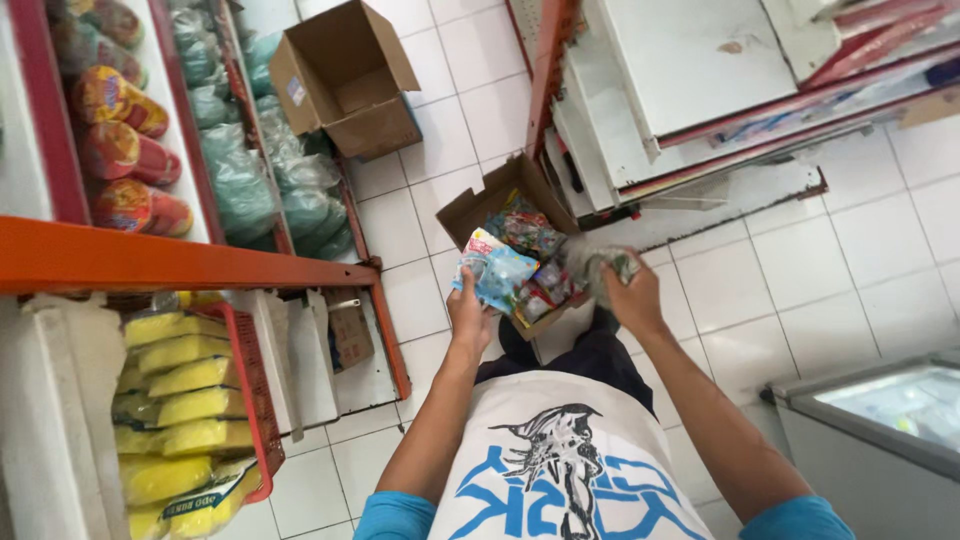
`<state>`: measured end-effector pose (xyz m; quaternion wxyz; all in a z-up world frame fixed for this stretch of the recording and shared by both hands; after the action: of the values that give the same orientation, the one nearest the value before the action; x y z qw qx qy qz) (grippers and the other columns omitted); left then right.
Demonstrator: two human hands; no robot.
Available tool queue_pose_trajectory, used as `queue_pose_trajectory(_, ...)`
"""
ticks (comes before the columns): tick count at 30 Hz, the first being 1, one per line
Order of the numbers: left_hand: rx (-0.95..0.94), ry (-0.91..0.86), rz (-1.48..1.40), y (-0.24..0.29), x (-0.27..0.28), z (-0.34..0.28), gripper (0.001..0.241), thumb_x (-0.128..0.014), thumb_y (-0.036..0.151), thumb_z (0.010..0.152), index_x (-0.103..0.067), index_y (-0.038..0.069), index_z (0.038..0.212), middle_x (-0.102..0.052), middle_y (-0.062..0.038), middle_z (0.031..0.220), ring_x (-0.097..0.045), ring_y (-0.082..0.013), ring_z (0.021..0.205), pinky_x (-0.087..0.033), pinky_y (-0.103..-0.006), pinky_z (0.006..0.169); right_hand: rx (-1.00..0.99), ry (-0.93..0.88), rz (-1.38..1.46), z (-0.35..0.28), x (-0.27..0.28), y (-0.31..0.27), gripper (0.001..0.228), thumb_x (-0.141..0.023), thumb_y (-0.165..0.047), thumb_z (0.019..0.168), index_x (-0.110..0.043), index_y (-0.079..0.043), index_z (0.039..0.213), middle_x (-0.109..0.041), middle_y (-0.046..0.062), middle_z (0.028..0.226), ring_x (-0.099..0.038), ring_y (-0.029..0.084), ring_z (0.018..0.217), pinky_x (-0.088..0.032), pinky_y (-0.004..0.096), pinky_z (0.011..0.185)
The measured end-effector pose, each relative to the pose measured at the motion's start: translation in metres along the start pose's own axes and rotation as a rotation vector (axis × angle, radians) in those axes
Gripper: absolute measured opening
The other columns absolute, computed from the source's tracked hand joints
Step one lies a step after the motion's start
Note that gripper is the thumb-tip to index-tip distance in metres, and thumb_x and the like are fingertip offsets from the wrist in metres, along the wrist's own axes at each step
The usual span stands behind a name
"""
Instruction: The person restocks snack packets onto a shelf from a cardboard box, then cleans the glass door of a beverage refrigerator using a spray bottle and a cloth. The person handles snack packets, a barcode scanner, a spray bottle, and a cloth.
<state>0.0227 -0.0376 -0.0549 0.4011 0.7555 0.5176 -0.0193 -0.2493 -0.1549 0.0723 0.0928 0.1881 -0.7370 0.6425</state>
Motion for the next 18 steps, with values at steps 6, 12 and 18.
queue_pose_trajectory(6, 0.057, -0.07, 0.107, -0.024, -0.009, 0.003, 0.052, -0.059, 0.044, 0.1, -0.06, -0.001, 0.125, -0.071, -0.014, 0.117, -0.072, -0.0271, 0.105, -0.06, -0.0473, 0.09, 0.252, -0.055, -0.416, 0.021, -0.018, 0.018, 0.069, -0.082, -0.037, 0.084, -0.056, 0.001, 0.136, -0.063, 0.025, 0.13, -0.062, 0.038, 0.118, -0.049, 0.044, 0.099)
queue_pose_trajectory(12, 0.019, -0.01, 0.18, -0.026, 0.012, 0.016, 0.054, -0.058, 0.045, 0.101, -0.063, -0.002, 0.125, -0.071, -0.014, 0.115, -0.072, -0.0257, 0.102, -0.061, -0.0432, 0.093, 0.394, -0.204, -0.602, 0.016, -0.073, 0.073, 0.077, -0.08, -0.041, 0.085, -0.051, 0.004, 0.139, -0.06, 0.029, 0.135, -0.058, 0.045, 0.123, -0.046, 0.049, 0.102)
queue_pose_trajectory(18, 0.027, 0.005, 0.265, -0.034, 0.027, 0.034, 0.054, -0.055, 0.046, 0.102, -0.063, 0.001, 0.13, -0.071, -0.009, 0.118, -0.07, -0.0221, 0.104, -0.059, -0.0413, 0.095, -0.107, -0.547, -0.568, 0.04, -0.134, 0.124, 0.049, -0.074, -0.037, 0.088, -0.063, -0.009, 0.127, -0.077, 0.016, 0.108, -0.073, 0.034, 0.105, -0.056, 0.045, 0.093)
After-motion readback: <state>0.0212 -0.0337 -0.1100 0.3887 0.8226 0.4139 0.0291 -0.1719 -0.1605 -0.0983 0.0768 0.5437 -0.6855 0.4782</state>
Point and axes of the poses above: each hand's wrist, its own z-axis towards the middle knuckle, its own x-axis out of the back of the hand, y = z × x, the point moved 7 cm from there along z, towards the middle knuckle
